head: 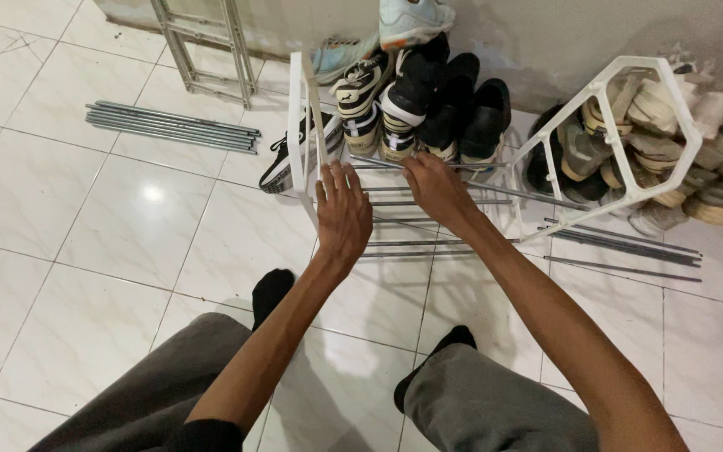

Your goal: The person assembles a white plastic shoe rack by inserting metal rods into the frame slots. They repeatedly pick up rods from the floor and slide them into the rack, adjusting the frame as needed.

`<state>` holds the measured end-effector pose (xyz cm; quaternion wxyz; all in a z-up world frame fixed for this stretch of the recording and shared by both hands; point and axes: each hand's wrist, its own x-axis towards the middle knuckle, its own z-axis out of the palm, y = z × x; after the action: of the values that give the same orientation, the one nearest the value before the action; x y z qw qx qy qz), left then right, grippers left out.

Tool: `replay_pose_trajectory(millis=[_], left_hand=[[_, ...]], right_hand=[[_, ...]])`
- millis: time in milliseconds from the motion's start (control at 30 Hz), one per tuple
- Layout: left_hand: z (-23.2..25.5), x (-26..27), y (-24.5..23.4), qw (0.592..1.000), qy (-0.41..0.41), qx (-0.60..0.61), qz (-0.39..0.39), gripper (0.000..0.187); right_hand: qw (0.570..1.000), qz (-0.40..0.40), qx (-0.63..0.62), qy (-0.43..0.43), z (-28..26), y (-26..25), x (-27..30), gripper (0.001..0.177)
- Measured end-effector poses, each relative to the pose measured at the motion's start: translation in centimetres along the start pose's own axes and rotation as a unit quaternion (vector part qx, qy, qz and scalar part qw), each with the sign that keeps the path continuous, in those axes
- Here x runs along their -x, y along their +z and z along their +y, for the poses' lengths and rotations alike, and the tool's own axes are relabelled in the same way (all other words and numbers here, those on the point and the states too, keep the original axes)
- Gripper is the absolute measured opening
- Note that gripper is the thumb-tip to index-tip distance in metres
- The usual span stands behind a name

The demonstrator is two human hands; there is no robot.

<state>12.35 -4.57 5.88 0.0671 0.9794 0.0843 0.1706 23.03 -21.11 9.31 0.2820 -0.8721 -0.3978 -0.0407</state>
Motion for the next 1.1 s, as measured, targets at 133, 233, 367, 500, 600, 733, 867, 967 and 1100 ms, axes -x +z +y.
replay_pose_trajectory(millis=[133, 233, 367, 500, 600, 733, 867, 967, 1100], left_hand=[[-0.9, -1.4, -0.2, 0.997, -0.059, 0.021, -0.038, 0.068], [-2.0, -2.2, 1.0, 0.992, -0.114, -0.015, -0.042, 0.068], [-4.7, -3.0, 3.0, 0.992, -0.122, -0.014, -0.018, 0.070], [-6.3, -3.6, 4.0, 0.992, -0.123, 0.019, 0.011, 0.069], [-6.6, -4.7, 4.2, 0.989, -0.115, 0.059, 0.068, 0.066], [-6.3, -6.4, 3.9, 0.971, -0.142, 0.170, 0.096, 0.057], [-5.9, -6.7, 3.7, 0.976, -0.128, 0.142, 0.100, 0.063], [-5.7, -6.3, 3.7, 0.988, -0.110, 0.068, 0.082, 0.072], [-6.1, -5.7, 3.2, 0.993, -0.098, 0.021, 0.063, 0.071]], right_hand=[[0.999, 0.026, -0.001, -0.033, -0.1, 0.6, -0.5, 0.021], [0.999, 0.024, 0.002, -0.025, 0.0, 1.3, -1.4, 0.019], [1.000, 0.016, 0.015, 0.002, 0.1, 2.3, -2.5, 0.020], [1.000, 0.025, 0.004, -0.011, -0.1, 3.3, -3.5, 0.019], [0.999, 0.034, 0.005, -0.023, -0.2, 4.0, -4.3, 0.021], [0.998, 0.038, 0.012, -0.044, 0.0, 4.5, -5.9, 0.021], [1.000, 0.002, 0.004, 0.008, -0.3, 4.5, -7.2, 0.020], [0.997, -0.035, -0.011, 0.071, -0.9, 4.1, -7.8, 0.023], [0.999, -0.021, 0.004, 0.046, -0.8, 4.3, -8.8, 0.022]])
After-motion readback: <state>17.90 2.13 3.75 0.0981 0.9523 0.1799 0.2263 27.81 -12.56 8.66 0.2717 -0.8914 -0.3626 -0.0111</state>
